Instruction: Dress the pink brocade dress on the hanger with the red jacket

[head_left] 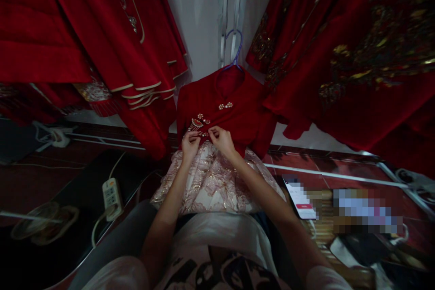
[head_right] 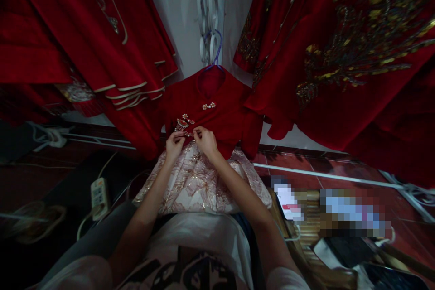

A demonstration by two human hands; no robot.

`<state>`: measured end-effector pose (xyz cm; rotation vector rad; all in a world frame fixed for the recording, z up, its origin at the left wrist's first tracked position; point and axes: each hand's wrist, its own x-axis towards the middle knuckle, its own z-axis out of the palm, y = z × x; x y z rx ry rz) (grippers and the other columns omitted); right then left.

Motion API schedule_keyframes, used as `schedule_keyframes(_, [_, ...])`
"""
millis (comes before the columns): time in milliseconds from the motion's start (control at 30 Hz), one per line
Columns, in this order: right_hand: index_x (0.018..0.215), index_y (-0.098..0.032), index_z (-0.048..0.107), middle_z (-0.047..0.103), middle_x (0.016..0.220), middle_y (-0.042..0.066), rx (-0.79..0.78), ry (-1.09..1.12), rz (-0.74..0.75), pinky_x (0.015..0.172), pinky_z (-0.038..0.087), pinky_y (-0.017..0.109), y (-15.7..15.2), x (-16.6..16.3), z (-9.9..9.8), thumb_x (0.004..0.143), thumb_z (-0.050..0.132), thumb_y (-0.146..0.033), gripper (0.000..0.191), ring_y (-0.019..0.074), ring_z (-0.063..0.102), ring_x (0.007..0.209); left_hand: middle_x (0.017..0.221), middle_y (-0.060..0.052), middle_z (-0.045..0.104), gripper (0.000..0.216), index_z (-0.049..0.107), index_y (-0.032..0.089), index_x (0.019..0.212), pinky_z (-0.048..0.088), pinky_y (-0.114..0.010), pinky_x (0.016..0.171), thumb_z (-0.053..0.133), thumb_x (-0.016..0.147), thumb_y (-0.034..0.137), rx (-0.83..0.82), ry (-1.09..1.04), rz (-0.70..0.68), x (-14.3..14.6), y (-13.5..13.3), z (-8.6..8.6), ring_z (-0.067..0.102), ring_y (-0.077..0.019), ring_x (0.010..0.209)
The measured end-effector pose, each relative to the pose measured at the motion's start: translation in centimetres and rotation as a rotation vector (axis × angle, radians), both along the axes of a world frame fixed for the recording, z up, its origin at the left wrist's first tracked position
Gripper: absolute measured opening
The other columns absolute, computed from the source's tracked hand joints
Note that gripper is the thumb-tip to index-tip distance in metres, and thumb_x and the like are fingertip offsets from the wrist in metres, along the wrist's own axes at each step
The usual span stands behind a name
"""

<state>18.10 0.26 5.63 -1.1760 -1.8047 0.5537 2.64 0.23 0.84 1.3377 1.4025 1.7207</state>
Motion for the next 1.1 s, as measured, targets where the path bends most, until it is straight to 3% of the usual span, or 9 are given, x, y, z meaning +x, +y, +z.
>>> schedule_keyframes(233, [0.09,-0.021,0.06,0.065,0.084,0.002,0.07,-0.07,-0.156,0.066,0.046,0.023,-1.4,0.0,0.5,0.085,0.055,-0.033,0.014,0.0135,0.059,0.073,0.098,-0.006,0.064,0.021,0.066,0.019,0.095,0.054,-0.027,0.071,0.065,0.077,0.03,0.058,0.24,-0.045,0.2,-1.1,-0.3,0.062,-0.0128,0.078])
schedule_keyframes(467, [0.094,-0.019,0.062,0.068,0.085,0.003,-0.028,-0.015,-0.035,0.07,0.049,0.023,-0.1,-0.3,-1.5,0.083,0.061,-0.027,0.014,0.0131,0.063,0.075,0.092,-0.006,0.063,0.017,0.067,0.019,0.091,0.055,-0.031,0.076,0.062,0.082,0.033,0.146,0.378,-0.052,0.1,-1.0,0.1,0.063,-0.0154,0.081])
schedule_keyframes(767, [0.085,-0.016,0.068,0.071,0.078,0.003,-0.15,0.168,0.063,0.068,0.052,0.022,0.2,0.1,-1.1,0.077,0.069,-0.028,0.015,0.0118,0.066,0.07,0.082,-0.004,0.067,0.024,0.064,0.017,0.084,0.053,-0.028,0.076,0.069,0.076,0.039,0.054,0.119,-0.087,0.5,-1.3,0.1,0.065,-0.0138,0.078])
schedule_keyframes(900, [0.086,-0.016,0.069,0.072,0.083,0.005,-0.213,0.189,0.112,0.072,0.053,0.025,-0.2,1.3,-0.6,0.075,0.07,-0.031,0.019,0.0123,0.066,0.072,0.084,-0.004,0.068,0.029,0.063,0.017,0.087,0.052,-0.025,0.074,0.072,0.072,0.04,0.058,-0.048,-0.146,1.2,-0.8,1.0,0.065,-0.013,0.079])
schedule_keyframes(1100, [0.086,-0.014,0.068,0.072,0.083,0.007,-0.458,0.189,0.46,0.073,0.052,0.029,-2.4,5.6,1.8,0.069,0.074,-0.038,0.03,0.0143,0.065,0.073,0.092,-0.006,0.07,0.039,0.066,0.017,0.092,0.052,-0.026,0.073,0.072,0.07,0.048,-0.009,-0.322,-0.214,1.7,1.4,3.9,0.065,-0.0123,0.076])
